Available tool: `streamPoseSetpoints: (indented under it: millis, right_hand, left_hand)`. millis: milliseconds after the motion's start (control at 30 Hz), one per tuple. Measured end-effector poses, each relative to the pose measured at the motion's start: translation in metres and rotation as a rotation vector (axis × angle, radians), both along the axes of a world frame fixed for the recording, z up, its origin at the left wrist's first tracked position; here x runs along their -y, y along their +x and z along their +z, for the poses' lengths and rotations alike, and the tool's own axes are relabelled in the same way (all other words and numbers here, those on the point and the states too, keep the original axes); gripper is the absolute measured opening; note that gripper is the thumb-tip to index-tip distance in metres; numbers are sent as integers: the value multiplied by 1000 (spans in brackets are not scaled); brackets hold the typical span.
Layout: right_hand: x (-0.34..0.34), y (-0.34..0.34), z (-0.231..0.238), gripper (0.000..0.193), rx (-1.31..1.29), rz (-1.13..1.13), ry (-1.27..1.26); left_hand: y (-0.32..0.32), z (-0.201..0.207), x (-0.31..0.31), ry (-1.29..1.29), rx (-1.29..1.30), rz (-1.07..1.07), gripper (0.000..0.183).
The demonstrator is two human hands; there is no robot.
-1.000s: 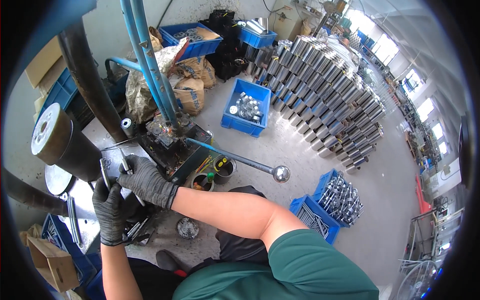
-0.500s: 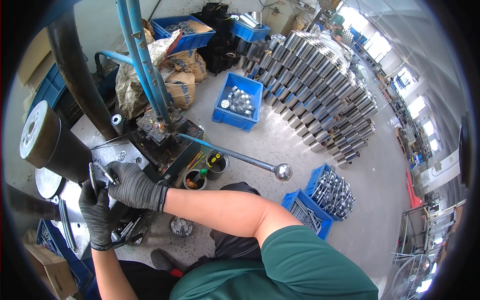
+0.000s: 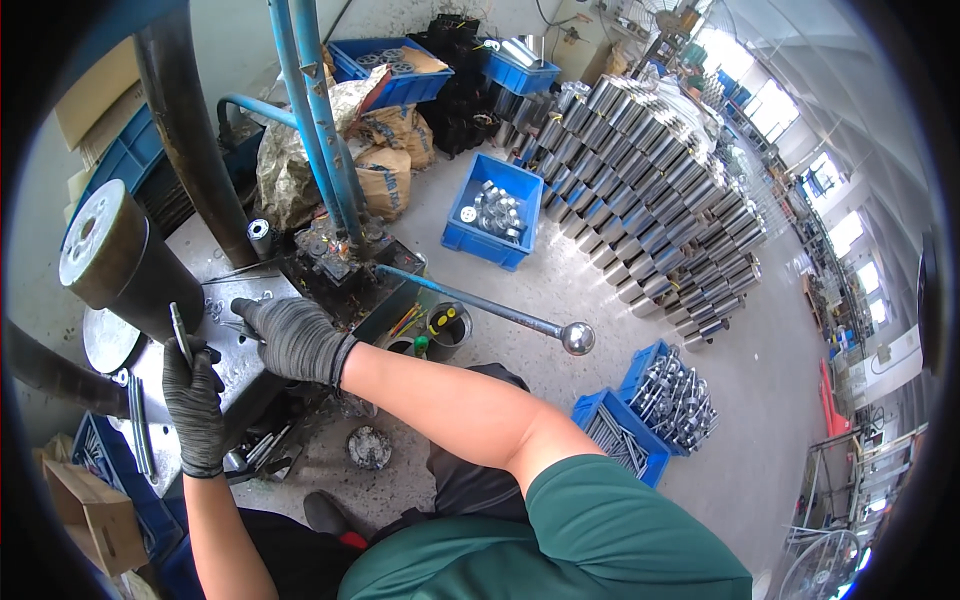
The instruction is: The person picks up metal pins from a bin, places them into a fixture one at a time, and pulls a lever to process them. After processing a batch, the person removes the pins and places them into a different blue bin.
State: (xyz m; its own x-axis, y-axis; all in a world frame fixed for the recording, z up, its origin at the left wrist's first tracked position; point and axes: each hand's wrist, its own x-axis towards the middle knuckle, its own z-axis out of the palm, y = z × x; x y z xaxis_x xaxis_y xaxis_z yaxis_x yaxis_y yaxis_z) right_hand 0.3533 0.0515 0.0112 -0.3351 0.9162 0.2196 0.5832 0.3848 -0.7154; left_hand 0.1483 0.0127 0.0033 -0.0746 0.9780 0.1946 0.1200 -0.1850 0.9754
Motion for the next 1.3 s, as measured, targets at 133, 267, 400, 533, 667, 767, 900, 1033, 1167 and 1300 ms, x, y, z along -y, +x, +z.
streamPoseSetpoints:
  millis: [133, 267, 400, 533, 667, 767, 900, 1033, 1167, 1300]
  right_hand:
    - [-12, 5, -15, 39, 76, -38, 120]
    - [-27, 1, -32, 43, 125, -111, 85]
    - [-30, -5, -33, 35, 147, -130, 43]
    - [-32, -5, -29, 25, 148, -171, 79]
    - [-31, -3, -23, 28, 126, -202, 63]
    - [-35, 2, -23, 36, 157, -236, 44]
    - [-38, 5, -27, 37, 191, -237, 39]
    - [-38, 5, -26, 37, 191, -258, 9]
    - [-39, 7, -25, 35, 200, -245, -1]
    - [-39, 8, -26, 33, 218, -242, 9]
  left_hand:
    - [1, 5, -2, -32, 187, 35, 17]
    - [3, 14, 3, -63, 264, 33, 18]
    - [-3, 17, 9, -88, 303, 0, 21]
    - [-3, 20, 13, -57, 298, -8, 20]
    - [-5, 22, 15, -47, 298, -12, 21]
    - [-5, 24, 16, -61, 345, 16, 22]
    - [-6, 24, 16, -66, 354, 1, 23]
    - [-4, 23, 16, -68, 354, -14, 22]
    - [-5, 21, 16, -63, 349, -33, 22]
    - [-2, 19, 16, -80, 354, -41, 22]
